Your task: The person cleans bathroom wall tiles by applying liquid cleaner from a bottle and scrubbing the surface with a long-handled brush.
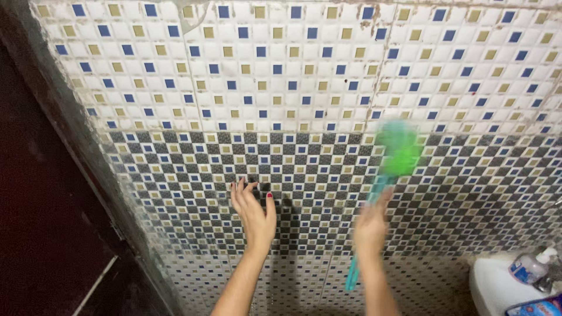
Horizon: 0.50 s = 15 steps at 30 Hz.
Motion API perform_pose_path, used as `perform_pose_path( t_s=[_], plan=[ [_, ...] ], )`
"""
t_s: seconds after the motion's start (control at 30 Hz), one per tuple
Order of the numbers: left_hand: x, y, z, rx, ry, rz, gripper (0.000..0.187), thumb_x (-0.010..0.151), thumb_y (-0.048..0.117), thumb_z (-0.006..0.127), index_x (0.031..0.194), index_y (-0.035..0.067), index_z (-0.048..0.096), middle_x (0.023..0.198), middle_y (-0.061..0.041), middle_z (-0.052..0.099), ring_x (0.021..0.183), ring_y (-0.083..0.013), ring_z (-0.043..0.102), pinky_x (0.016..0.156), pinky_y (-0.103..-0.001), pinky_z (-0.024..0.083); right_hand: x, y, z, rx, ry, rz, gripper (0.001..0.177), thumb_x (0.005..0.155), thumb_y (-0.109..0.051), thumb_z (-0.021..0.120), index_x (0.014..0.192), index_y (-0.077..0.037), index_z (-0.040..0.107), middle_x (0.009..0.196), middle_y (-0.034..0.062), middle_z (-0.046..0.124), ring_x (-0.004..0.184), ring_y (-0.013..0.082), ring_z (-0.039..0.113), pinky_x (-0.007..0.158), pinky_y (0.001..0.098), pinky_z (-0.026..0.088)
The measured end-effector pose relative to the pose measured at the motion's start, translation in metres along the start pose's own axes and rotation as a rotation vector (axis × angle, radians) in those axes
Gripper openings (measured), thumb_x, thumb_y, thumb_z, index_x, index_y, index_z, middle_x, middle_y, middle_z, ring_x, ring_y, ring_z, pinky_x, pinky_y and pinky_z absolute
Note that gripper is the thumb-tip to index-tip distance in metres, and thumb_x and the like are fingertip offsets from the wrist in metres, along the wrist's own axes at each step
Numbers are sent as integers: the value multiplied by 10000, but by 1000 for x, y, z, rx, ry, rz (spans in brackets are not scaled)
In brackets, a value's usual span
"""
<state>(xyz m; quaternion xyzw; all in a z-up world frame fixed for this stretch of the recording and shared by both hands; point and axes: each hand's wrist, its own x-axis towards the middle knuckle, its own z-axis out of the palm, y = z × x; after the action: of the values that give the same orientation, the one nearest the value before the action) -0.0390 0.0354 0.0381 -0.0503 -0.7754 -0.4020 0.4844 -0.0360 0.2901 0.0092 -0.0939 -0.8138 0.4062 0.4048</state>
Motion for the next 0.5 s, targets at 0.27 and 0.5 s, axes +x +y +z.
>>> perform_pose_path(
  t_s=[0.27,0.5],
  plan=[
    [-14,26,7,-13,44,-35,432,925,107,640,1292,-49,474,1520,-268,359,1500,-494,211,1209,-597,197,-3,25,15,-634,-27,-580,489,1084,-549,477,1369,-391,112,768,57,644,426,121,486,317,299,397],
    [-25,38,8,60,91,-34,427,915,118,642,1282,-40,490,1516,-282,371,1482,-496,219,1201,-596,202,34,25,-33,-26,-130,28,736,1039,-318,441,1674,-156,107,587,94,586,397,234,539,338,386,501]
  ],
)
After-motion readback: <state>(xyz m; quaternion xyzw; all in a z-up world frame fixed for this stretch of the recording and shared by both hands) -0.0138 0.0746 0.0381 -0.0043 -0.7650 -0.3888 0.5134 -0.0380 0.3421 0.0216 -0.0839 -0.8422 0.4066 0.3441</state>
